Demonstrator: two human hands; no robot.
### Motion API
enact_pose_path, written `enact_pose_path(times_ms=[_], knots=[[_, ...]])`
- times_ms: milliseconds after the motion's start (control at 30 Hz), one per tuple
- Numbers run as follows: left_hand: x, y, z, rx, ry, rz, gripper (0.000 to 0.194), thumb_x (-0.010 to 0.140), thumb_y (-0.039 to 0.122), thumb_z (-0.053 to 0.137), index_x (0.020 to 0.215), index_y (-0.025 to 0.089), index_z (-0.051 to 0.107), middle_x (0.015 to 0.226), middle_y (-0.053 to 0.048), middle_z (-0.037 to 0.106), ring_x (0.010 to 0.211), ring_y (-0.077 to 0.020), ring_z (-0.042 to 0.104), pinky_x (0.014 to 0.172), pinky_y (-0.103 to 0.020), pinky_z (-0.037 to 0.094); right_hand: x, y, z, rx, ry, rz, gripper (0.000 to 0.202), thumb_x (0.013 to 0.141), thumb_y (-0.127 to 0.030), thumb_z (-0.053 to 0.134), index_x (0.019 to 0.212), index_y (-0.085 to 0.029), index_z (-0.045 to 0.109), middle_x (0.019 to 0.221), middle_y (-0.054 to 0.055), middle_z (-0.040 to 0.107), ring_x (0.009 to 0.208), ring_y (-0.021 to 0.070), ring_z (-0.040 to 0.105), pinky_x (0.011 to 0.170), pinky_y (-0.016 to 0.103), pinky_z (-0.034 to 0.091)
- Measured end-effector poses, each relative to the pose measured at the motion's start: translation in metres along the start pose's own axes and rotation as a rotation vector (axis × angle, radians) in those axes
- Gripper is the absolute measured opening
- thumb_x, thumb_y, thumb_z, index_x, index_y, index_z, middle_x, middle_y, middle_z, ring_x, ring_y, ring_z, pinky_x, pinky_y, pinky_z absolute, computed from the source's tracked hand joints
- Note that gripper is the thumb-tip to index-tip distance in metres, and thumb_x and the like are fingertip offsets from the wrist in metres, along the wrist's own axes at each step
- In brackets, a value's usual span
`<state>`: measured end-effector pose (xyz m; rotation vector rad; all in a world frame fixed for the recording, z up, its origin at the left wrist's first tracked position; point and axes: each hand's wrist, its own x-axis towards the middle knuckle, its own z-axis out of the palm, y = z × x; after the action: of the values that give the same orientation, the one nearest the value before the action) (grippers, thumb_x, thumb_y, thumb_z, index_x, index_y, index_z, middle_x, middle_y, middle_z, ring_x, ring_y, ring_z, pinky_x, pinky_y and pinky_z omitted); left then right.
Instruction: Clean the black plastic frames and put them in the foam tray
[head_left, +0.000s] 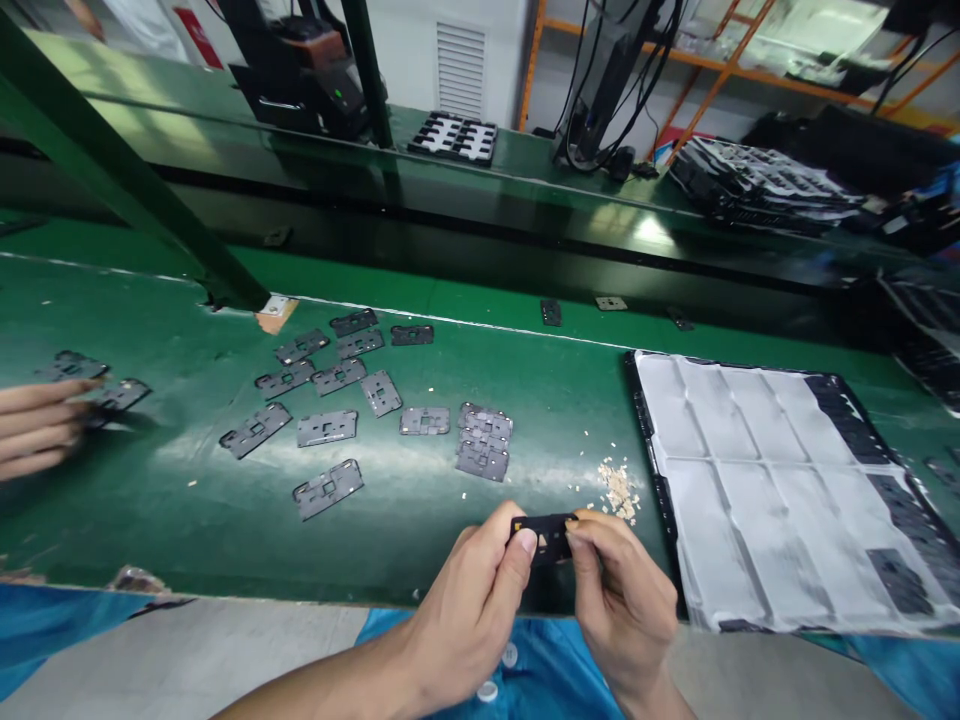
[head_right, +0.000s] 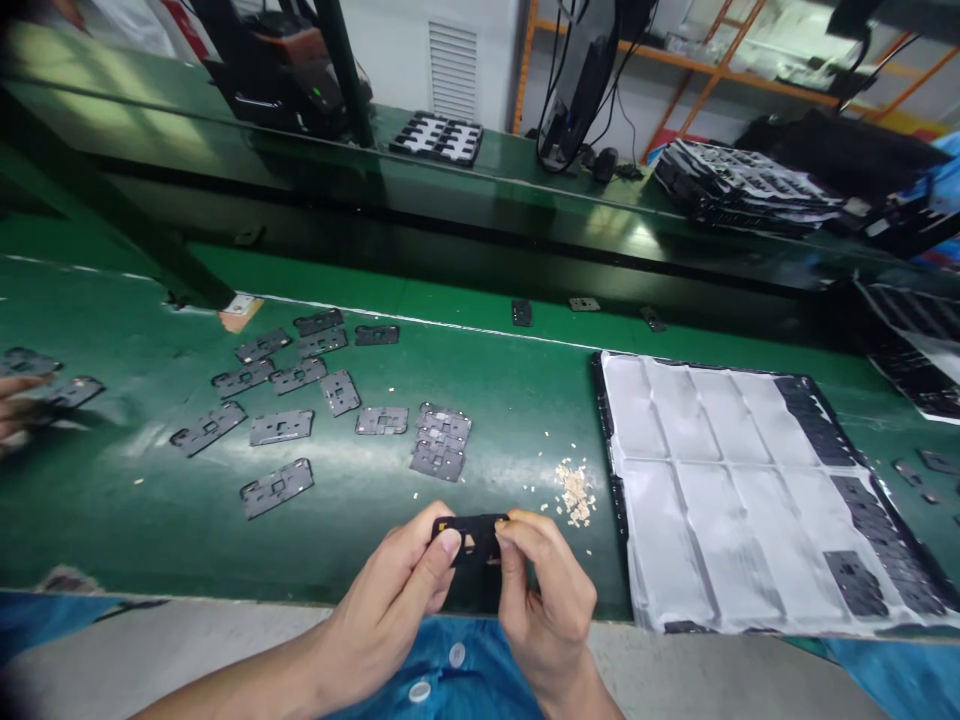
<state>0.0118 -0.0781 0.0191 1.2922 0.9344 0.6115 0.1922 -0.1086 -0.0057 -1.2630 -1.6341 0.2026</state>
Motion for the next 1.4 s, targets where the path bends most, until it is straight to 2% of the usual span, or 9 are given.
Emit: enact_pose_path(times_ms=[300,400,567,733,1067,1200,1267,1400], knots=[[0.003,-0.004,-0.001,-0.020,0.004,-0.017,0.039,0.113,0.052,0.033,0.088,0.023,0.040,0.071,0.005,0.045,0.057,-0.0108,0.035,0.054,-0.026,0.025,-0.003,0.003,0.000,-0.014,-0.028,0.024,0.028,0.094,0.005,0.060,0.108,-0.018,0.068,0.094,0.006,0.071,0.090,0.0185,0.074,0.080,0.031,0.064],[0.003,-0.003,-0.002,-0.003,-0.009,-0.014,0.039,0.114,0.052,0.031,0.088,0.023,0.039,0.070,0.006,0.043,0.057,-0.0110,0.034,0.054,-0.026,0.025,-0.007,0.006,0.001,0.017,0.023,0.034,0.031,0.093,0.005,0.061,0.113,-0.019,0.067,0.099,0.007,0.072,0.096,0.0204,0.075,0.078,0.032,0.066],[0.002,-0.001,-0.002,0.007,-0.017,-0.012,0.039,0.114,0.052,0.030,0.088,0.024,0.039,0.069,0.006,0.041,0.057,-0.0112,0.034,0.055,-0.027,0.025,-0.006,0.006,0.002,0.003,0.025,-0.012,0.035,0.092,0.007,0.063,0.115,-0.019,0.070,0.101,0.008,0.075,0.095,0.0210,0.076,0.080,0.035,0.067],[0.001,0.000,-0.003,0.025,-0.022,-0.008,0.039,0.114,0.051,0.030,0.089,0.024,0.040,0.068,0.006,0.040,0.057,-0.0115,0.035,0.055,-0.026,0.027,-0.002,0.003,0.000,0.000,0.016,-0.023,0.034,0.092,0.008,0.063,0.114,-0.017,0.071,0.102,0.008,0.074,0.094,0.0198,0.076,0.080,0.032,0.065],[0.002,0.000,-0.002,0.049,-0.012,-0.005,0.038,0.114,0.050,0.028,0.089,0.024,0.039,0.070,0.005,0.041,0.059,-0.0123,0.036,0.056,-0.027,0.027,0.002,0.002,0.003,-0.034,-0.021,0.005,0.028,0.094,0.004,0.060,0.107,-0.019,0.068,0.091,0.005,0.072,0.086,0.0198,0.074,0.078,0.032,0.063],[0.004,-0.002,-0.004,0.051,0.006,-0.001,0.037,0.113,0.050,0.030,0.089,0.024,0.040,0.072,0.005,0.042,0.060,-0.0127,0.038,0.056,-0.027,0.028,0.000,-0.003,0.000,0.005,-0.068,0.072,0.022,0.097,0.000,0.057,0.103,-0.020,0.065,0.087,0.004,0.068,0.079,0.0168,0.072,0.068,0.026,0.061],[0.005,-0.003,-0.007,0.049,0.033,0.008,0.037,0.113,0.049,0.030,0.089,0.024,0.040,0.072,0.004,0.042,0.061,-0.0130,0.038,0.057,-0.027,0.028,-0.002,-0.002,-0.007,0.070,-0.116,0.133,0.020,0.100,-0.003,0.054,0.101,-0.020,0.064,0.085,0.004,0.068,0.083,0.0176,0.073,0.069,0.026,0.061],[0.006,-0.005,-0.012,0.032,0.087,0.024,0.035,0.113,0.045,0.033,0.086,0.023,0.040,0.071,0.004,0.043,0.062,-0.0135,0.039,0.057,-0.027,0.030,-0.006,0.004,-0.022,0.181,-0.132,0.337,0.008,0.104,-0.014,0.059,0.105,-0.021,0.062,0.097,0.007,0.073,0.084,0.0180,0.077,0.071,0.027,0.065]])
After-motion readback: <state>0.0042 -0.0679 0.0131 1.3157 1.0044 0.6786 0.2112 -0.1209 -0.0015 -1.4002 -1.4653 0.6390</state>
